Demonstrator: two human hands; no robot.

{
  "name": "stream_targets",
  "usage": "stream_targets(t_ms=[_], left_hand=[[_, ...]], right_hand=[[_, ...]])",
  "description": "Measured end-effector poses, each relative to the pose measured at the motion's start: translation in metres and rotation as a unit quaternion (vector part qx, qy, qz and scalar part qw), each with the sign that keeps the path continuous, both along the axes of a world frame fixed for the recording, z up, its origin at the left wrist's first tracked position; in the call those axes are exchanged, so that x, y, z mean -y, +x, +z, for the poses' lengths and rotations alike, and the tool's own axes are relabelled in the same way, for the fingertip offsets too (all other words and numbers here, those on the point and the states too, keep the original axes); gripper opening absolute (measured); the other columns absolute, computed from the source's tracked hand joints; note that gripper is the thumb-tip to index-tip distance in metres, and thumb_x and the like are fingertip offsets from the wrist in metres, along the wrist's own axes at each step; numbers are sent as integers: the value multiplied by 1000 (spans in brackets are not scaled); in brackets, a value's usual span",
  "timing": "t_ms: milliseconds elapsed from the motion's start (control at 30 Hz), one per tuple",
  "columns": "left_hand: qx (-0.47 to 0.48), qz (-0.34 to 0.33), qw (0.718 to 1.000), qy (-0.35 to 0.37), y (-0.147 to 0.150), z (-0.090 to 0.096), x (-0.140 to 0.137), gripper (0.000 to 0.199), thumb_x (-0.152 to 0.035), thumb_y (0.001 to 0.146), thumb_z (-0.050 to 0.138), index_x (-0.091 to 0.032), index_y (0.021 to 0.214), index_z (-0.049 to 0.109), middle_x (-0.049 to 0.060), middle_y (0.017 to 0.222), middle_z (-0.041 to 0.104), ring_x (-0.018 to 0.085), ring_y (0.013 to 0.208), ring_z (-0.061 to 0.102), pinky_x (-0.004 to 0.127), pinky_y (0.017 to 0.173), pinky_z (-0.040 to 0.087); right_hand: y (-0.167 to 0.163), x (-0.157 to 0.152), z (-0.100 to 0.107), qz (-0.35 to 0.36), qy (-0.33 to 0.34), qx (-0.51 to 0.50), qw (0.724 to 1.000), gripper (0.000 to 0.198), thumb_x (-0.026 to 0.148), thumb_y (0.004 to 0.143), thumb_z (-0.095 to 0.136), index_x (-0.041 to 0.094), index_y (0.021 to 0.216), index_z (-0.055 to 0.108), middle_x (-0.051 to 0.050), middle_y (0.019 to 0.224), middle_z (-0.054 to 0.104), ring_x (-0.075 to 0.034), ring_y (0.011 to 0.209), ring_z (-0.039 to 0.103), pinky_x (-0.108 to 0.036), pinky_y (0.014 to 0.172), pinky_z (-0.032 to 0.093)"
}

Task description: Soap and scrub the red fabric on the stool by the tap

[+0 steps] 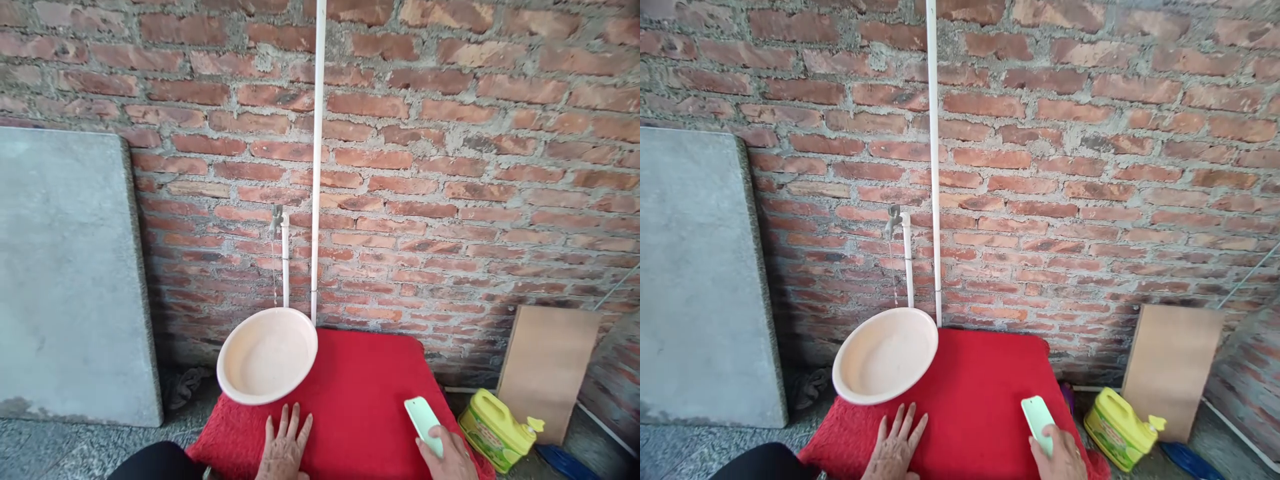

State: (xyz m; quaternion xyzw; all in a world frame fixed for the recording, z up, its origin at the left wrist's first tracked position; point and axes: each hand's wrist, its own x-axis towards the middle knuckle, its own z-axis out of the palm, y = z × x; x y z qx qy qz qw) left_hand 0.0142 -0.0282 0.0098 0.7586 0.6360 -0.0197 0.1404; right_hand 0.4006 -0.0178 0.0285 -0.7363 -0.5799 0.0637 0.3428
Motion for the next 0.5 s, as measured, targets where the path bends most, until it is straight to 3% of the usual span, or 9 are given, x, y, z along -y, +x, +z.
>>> stream_targets(t_ms=[167, 333, 433, 500], left_hand=[[-8, 8, 1000, 10, 4, -15, 3, 98, -53, 67, 74, -40, 150, 24, 7, 164, 16, 42, 149, 8, 71, 115, 7], [-29, 18, 999, 28, 12, -38, -3, 63, -27, 88, 51, -48, 143, 29, -1, 158, 32, 38, 147, 22, 72, 114, 15], [-42, 31, 998, 32, 12, -37, -2, 68, -13, 87, 44, -53, 140, 30, -6, 156, 34, 34, 146, 26, 70, 116, 18], [-41, 30, 998, 31, 11, -32, 0, 70, -11, 86, 44, -54, 139, 29, -7, 157, 33, 33, 146, 26, 68, 117, 17]], right_hand=[[-65, -16, 28, 60, 1, -10, 998, 29, 50, 74, 55, 28, 89, 66, -7, 93, 67, -29, 89, 65, -41, 83, 50], [-152, -28, 42, 164, -49, 50, 984, 25, 32, 71, 63, 31, 95, 70, -2, 97, 66, -22, 95, 63, -32, 89, 47], [-160, -35, 39, 176, -68, 84, 978, 27, 27, 69, 65, 32, 95, 71, -1, 98, 66, -22, 95, 63, -32, 89, 46], [-136, -39, 34, 159, -76, 92, 980, 26, 29, 71, 64, 32, 95, 72, -2, 98, 65, -22, 94, 63, -32, 89, 46]])
